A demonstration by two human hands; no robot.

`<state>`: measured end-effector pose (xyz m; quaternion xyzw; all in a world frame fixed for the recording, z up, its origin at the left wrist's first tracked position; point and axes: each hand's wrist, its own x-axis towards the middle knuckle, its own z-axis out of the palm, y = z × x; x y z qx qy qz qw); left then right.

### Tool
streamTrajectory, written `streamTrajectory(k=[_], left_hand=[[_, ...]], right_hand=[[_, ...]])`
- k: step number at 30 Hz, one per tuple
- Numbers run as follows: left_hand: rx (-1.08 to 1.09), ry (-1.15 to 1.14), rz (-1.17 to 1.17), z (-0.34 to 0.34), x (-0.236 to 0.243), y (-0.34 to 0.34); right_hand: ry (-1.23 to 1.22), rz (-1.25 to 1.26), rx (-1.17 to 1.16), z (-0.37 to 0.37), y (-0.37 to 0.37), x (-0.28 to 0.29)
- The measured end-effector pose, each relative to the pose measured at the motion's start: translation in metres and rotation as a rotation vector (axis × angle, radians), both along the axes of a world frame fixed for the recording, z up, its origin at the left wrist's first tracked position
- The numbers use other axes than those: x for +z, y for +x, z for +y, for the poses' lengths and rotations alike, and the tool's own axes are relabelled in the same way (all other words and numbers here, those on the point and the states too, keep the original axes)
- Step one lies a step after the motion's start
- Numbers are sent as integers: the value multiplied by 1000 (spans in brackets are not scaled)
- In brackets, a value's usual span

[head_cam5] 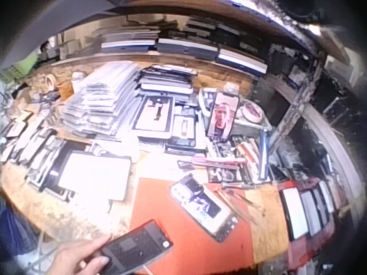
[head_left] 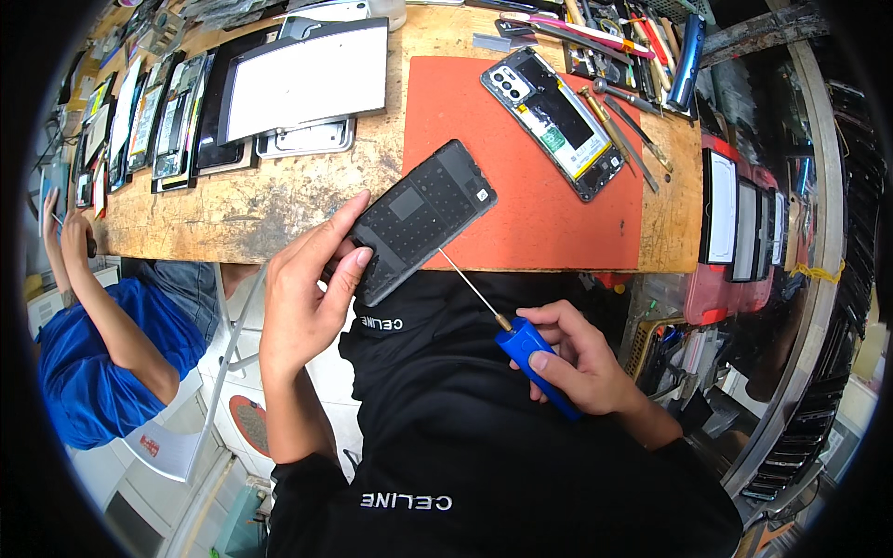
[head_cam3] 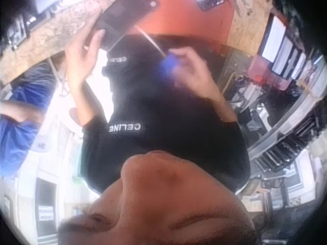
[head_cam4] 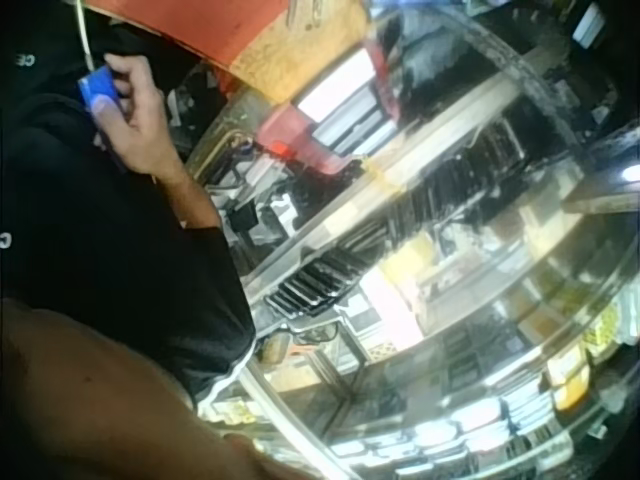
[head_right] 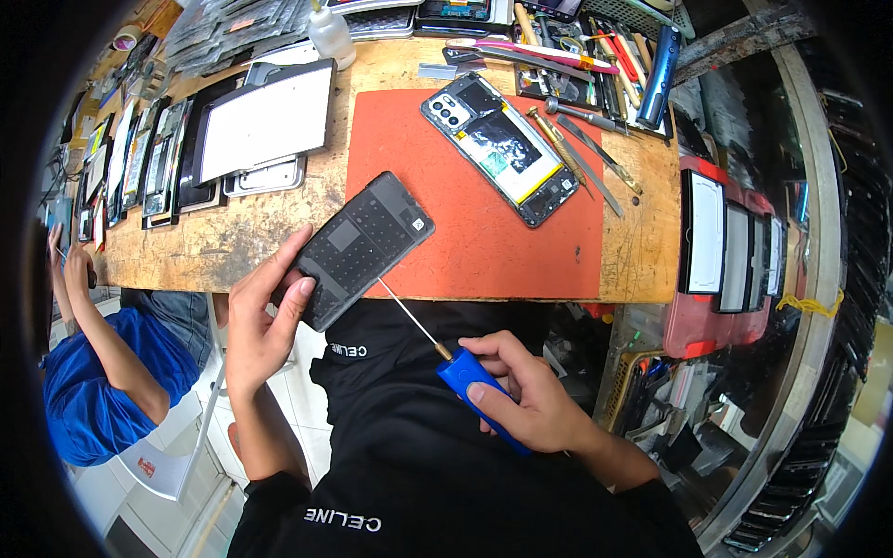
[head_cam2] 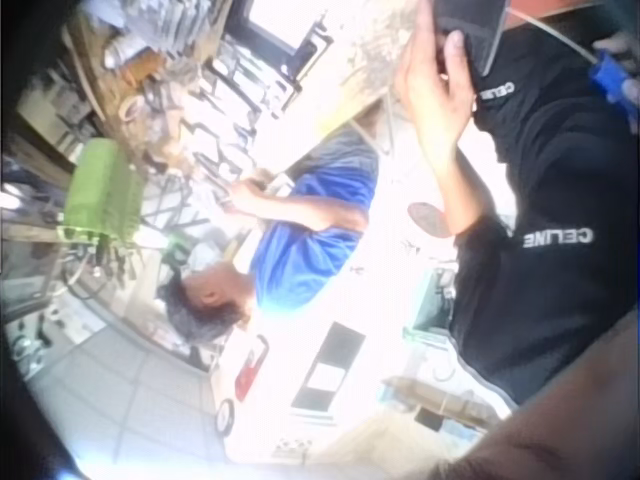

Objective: The person uses a blue screwdriver to remove screws from a smartphone back cover and then from the phone's internal frame. They place the back cover aside and continue unscrewing components inside the phone chassis. The person then uses a small metal tool to pry and adjust internal parts.

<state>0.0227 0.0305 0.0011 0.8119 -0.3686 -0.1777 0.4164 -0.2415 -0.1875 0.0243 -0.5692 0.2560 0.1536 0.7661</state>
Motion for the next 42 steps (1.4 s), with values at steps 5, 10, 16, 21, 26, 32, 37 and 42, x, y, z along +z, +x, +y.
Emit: streamTrajectory(k=[5, 10, 16, 21, 26, 32, 37, 42], left_hand=[[18, 14, 33, -2, 2, 0], [7, 17, 51, -2, 1, 2], [-4, 20, 38, -1, -1, 5], [-13, 32, 43, -3, -1, 6], [-14, 78, 54, -4, 4, 7], [-19, 122, 49, -6, 6, 10], [-28, 156, 43, -8, 10, 10], [-14, 157, 42, -10, 12, 9]], right_hand=[[-44, -45, 109, 6, 7, -1], [-113, -141, 258, 10, 17, -8], [-110, -182, 322, 11, 21, -12], [-135, -243, 328, 11, 19, -17], [-96, -198, 310, 10, 17, -17], [-98, -187, 319, 8, 16, -17], [-84, -189, 287, 8, 14, -18], [-20, -95, 184, 4, 9, -16]])
